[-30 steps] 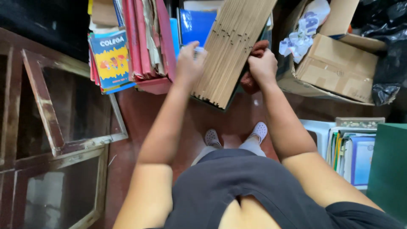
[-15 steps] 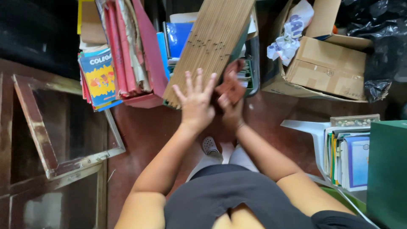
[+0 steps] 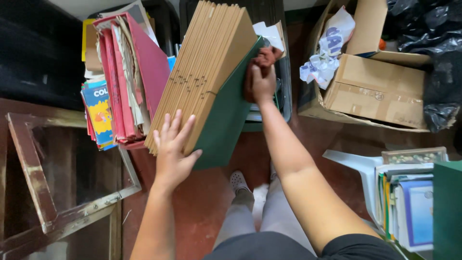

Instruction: Cleaning and dusting archive folders with a cloth and placing them onto a wooden shelf.

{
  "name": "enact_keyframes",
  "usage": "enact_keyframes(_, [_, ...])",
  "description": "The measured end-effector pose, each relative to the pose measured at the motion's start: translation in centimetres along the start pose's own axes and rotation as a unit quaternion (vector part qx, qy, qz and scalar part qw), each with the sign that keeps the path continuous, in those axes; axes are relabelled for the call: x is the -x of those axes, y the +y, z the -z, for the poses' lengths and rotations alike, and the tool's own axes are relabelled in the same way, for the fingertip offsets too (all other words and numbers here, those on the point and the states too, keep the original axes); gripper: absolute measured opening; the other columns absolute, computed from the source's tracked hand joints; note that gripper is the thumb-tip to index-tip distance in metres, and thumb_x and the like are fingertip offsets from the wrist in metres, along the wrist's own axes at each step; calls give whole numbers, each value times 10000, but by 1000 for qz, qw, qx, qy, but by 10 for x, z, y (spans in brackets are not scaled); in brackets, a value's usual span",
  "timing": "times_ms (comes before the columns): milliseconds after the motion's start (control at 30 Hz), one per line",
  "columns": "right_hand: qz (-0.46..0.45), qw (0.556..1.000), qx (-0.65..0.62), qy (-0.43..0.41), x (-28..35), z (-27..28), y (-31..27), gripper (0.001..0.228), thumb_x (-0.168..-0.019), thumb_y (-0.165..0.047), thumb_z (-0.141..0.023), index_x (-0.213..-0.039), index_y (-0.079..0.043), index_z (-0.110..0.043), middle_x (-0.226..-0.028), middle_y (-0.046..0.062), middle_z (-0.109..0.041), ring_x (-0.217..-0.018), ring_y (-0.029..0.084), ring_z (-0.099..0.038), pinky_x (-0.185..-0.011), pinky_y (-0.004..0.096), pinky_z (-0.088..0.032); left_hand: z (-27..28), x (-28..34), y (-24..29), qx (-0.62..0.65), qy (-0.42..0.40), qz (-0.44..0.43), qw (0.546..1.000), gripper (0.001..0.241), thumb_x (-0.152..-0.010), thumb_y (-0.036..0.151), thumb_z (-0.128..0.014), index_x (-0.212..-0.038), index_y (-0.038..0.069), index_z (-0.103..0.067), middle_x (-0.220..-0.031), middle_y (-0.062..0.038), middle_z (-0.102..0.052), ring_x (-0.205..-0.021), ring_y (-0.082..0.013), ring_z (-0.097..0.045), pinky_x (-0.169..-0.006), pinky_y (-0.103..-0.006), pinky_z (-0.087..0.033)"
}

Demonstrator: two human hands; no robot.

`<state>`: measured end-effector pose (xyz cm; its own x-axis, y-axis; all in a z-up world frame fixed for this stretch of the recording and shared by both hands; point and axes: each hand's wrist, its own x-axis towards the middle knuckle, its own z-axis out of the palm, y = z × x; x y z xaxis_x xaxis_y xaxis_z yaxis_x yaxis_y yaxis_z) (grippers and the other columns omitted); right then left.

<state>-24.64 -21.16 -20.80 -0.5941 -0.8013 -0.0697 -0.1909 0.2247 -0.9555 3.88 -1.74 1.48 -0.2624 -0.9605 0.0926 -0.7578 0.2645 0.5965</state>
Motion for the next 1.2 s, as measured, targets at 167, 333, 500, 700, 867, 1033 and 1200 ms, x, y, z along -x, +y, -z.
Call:
enact_keyframes(167, [-61, 997, -28, 27, 81, -8, 48, 492, -953, -490, -682, -1308, -151, -647, -1245, 186, -714, -1227, 386, -640, -1095, 498, -463, 2, -8, -11, 14, -8, 18, 1000, 996, -644, 128, -895, -1535, 319, -491, -1684, -33, -313, -1567, -388, -162, -1112, -810, -48])
enact_keyframes(333, [200, 970, -138, 31, 220, 15, -62, 606, -851, -154, -687, -1418, 18, -559, -1342, 268, -624, -1305, 412, -576, -1140, 437, -421, 1, -15, -10, 8, -14, 27, 999, 995, -644, 135, -901, -1528, 343, -495, -1686, -11, -312, -1572, -363, -158, -1126, -799, -30])
enact_keyframes(500, [379, 912, -150, 46, 115, -11, -105, 628, -960, -192, -649, -1489, 85, -455, -1450, 303, -541, -1353, 467, -529, -1179, 500, -402, 6, -17, -10, 18, -26, 37, 999, 1005, -654, 113, -889, -1541, 336, -473, -1685, -9, -310, -1571, -362, -160, -1137, -793, -42])
enact_keyframes(700, [-98, 995, 35, 11, -61, -14, -6, 584, -729, -651, -533, -1042, -206, -744, -1041, 76, -786, -1035, 301, -706, -870, 398, -497, 11, -17, -10, -9, -38, 25, 999, 924, -736, 166, -824, -1558, 315, -430, -1700, -10, -296, -1596, -363, -166, -1161, -749, -77])
enact_keyframes(867, [-16, 998, -24, 49, 77, -10, 12, 520, -957, -464, -639, -1316, -88, -635, -1249, 228, -691, -1248, 425, -604, -1110, 505, -432, 9, -15, -16, 34, -20, 43, 998, 969, -658, 134, -892, -1520, 345, -503, -1674, -5, -338, -1570, -353, -183, -1140, -781, -56])
enact_keyframes(1033, [271, 954, -111, 56, 225, -3, -77, 726, -854, -267, -700, -1463, 72, -497, -1441, 323, -537, -1371, 418, -516, -1175, 442, -378, 13, -17, -24, 51, -22, 54, 997, 927, -677, 190, -897, -1500, 384, -516, -1680, 35, -328, -1577, -328, -177, -1156, -758, -41])
enact_keyframes(1200, [358, 914, -190, -2, 113, -17, -108, 616, -956, -177, -564, -1510, 61, -440, -1496, 261, -523, -1430, 386, -487, -1228, 445, -367, 16, -18, -25, 63, -33, 58, 996, 902, -708, 179, -875, -1509, 366, -506, -1690, 16, -315, -1579, -338, -170, -1155, -761, -41])
